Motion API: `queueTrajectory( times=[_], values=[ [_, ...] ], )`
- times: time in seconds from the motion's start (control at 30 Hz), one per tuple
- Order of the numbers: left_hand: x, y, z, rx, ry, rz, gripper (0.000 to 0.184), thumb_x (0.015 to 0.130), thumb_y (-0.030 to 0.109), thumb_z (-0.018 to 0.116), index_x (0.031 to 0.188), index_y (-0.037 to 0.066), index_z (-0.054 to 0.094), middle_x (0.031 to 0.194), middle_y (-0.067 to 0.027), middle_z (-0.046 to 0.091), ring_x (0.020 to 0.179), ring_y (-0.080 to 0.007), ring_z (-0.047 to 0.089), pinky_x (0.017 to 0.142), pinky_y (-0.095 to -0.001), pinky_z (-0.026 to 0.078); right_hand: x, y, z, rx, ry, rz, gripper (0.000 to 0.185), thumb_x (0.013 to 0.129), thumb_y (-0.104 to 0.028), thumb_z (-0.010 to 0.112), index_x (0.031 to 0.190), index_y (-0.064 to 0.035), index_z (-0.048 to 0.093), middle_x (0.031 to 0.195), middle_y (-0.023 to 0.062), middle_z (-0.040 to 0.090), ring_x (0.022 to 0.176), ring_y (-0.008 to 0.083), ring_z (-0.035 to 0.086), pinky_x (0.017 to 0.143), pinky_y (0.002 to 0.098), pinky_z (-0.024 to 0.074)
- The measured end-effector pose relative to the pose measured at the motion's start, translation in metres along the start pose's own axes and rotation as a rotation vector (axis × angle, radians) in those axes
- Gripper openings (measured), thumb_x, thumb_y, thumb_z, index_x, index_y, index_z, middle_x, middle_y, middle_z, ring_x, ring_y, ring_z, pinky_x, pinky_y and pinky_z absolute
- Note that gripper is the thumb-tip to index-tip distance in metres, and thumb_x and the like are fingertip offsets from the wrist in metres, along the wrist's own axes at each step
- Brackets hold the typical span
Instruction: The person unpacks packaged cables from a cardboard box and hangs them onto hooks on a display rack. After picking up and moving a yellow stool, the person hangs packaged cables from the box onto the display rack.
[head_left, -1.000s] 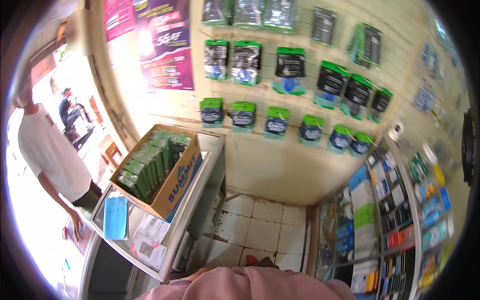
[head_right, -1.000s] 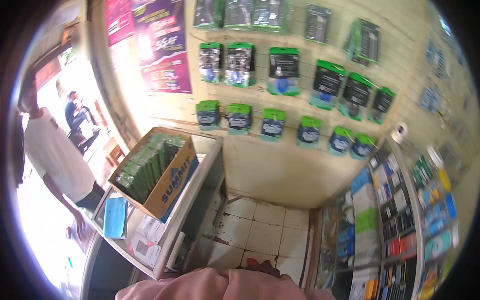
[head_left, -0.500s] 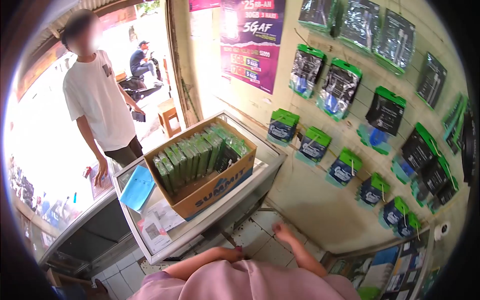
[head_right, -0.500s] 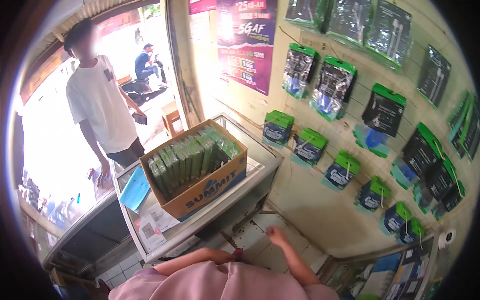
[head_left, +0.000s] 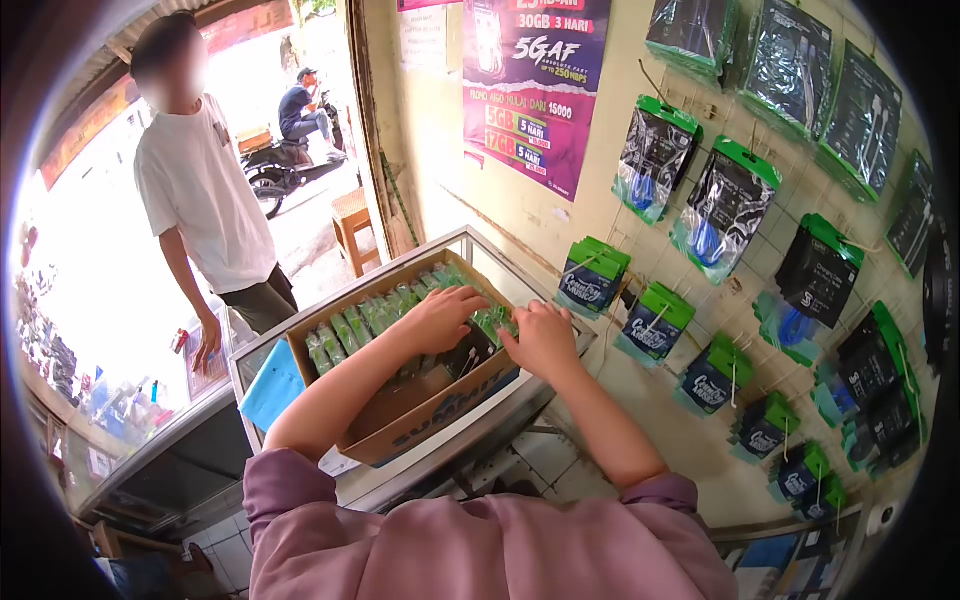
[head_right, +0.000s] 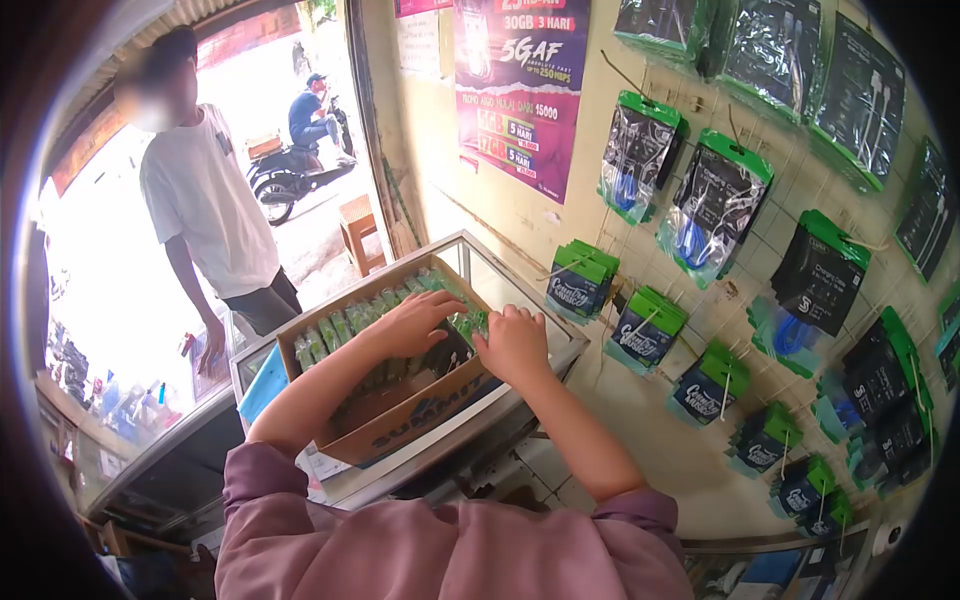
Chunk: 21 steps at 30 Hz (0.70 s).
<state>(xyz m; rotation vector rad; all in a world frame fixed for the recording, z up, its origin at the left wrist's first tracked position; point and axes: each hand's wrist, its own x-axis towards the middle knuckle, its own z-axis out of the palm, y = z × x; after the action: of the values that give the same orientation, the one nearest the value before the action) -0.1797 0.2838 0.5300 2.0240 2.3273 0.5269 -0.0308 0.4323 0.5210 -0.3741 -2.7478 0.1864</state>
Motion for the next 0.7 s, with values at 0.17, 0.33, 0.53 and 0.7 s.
queueTrajectory(
  times=[0.17, 0.33, 0.53, 0.7],
  values=[
    [0.016, -0.012, 0.018, 0.102, -0.121, -0.028, 0.064, 0.071, 0.007, 0.074, 0.129, 0.012, 0.049, 0.129, -0.0082, 0.051, 0.123, -0.0270, 0.046, 0.100, -0.0449, 0.035, 0.011, 0.000, 0.003, -0.135, -0.126, -0.048, 0.038, 0.078, -0.043, 0.070, 0.081, -0.0053, 0.070, 0.094, 0.0122, 0.062, 0.094, 0.0281, 0.060, 0.086, 0.0438, 0.0403],
    [0.018, -0.011, 0.018, 0.201, -0.081, -0.006, 0.070, 0.064, 0.011, 0.079, 0.128, 0.014, 0.051, 0.120, -0.0065, 0.052, 0.118, -0.0253, 0.047, 0.098, -0.0466, 0.032, 0.010, -0.006, 0.008, -0.138, -0.141, -0.063, 0.044, 0.080, -0.049, 0.067, 0.085, -0.0048, 0.069, 0.092, 0.0119, 0.062, 0.099, 0.0268, 0.058, 0.087, 0.0462, 0.0392],
    [0.017, -0.015, 0.017, 0.329, -0.066, 0.007, 0.069, 0.057, 0.016, 0.083, 0.121, 0.014, 0.056, 0.117, -0.0055, 0.051, 0.116, -0.0250, 0.046, 0.099, -0.0483, 0.031, 0.017, -0.013, 0.014, -0.077, -0.212, -0.088, 0.049, 0.076, -0.049, 0.072, 0.090, -0.0041, 0.060, 0.080, 0.0098, 0.066, 0.083, 0.0263, 0.065, 0.084, 0.0455, 0.0396],
    [0.014, -0.017, 0.017, 0.365, -0.067, 0.009, 0.072, 0.053, 0.017, 0.086, 0.119, 0.014, 0.057, 0.119, -0.0042, 0.051, 0.119, -0.0252, 0.044, 0.099, -0.0498, 0.031, 0.024, -0.021, 0.017, -0.012, -0.294, -0.052, 0.066, 0.068, -0.054, 0.078, 0.099, -0.0030, 0.049, 0.076, 0.0117, 0.069, 0.076, 0.0296, 0.068, 0.083, 0.0476, 0.0424]
  ],
)
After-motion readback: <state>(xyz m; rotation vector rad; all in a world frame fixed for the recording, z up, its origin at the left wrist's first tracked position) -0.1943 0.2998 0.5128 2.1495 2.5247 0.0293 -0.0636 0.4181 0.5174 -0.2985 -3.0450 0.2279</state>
